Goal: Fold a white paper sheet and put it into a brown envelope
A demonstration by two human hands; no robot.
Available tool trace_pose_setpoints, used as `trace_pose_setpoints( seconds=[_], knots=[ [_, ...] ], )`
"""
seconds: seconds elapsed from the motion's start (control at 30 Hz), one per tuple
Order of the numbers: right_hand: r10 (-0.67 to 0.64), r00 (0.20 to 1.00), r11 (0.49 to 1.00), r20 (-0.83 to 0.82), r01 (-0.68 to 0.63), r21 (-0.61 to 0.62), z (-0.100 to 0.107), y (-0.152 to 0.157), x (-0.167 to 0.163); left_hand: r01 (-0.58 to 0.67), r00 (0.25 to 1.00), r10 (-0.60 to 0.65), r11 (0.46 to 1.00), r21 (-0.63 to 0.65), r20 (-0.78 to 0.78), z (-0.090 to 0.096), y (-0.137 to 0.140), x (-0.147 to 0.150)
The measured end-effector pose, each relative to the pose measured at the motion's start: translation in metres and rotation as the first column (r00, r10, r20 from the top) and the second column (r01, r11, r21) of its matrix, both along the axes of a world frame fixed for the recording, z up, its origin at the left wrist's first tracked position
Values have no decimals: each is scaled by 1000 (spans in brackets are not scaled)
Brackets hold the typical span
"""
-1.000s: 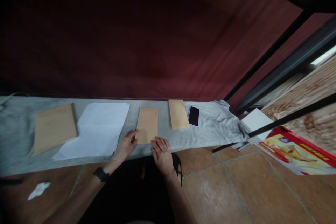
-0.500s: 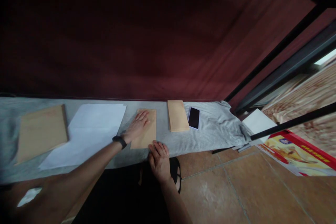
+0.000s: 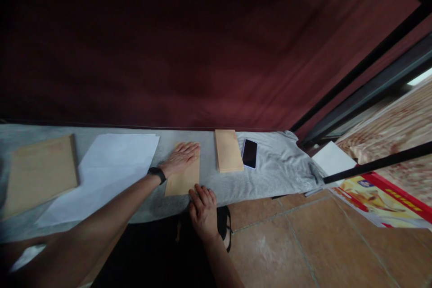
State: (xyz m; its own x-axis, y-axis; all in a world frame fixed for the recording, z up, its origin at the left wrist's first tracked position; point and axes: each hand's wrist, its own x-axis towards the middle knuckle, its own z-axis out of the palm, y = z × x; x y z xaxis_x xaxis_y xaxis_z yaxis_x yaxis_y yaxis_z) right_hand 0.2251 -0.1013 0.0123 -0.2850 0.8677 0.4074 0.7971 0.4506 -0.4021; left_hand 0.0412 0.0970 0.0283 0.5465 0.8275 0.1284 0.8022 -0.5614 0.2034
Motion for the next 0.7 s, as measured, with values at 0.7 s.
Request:
trace_pose_setpoints(
  seconds=[0.7],
  knots=[
    [-2,999,999,-44,4,43,-5,0,-1,138,990,-138,990,-24,6,-6,-60,5]
  ],
)
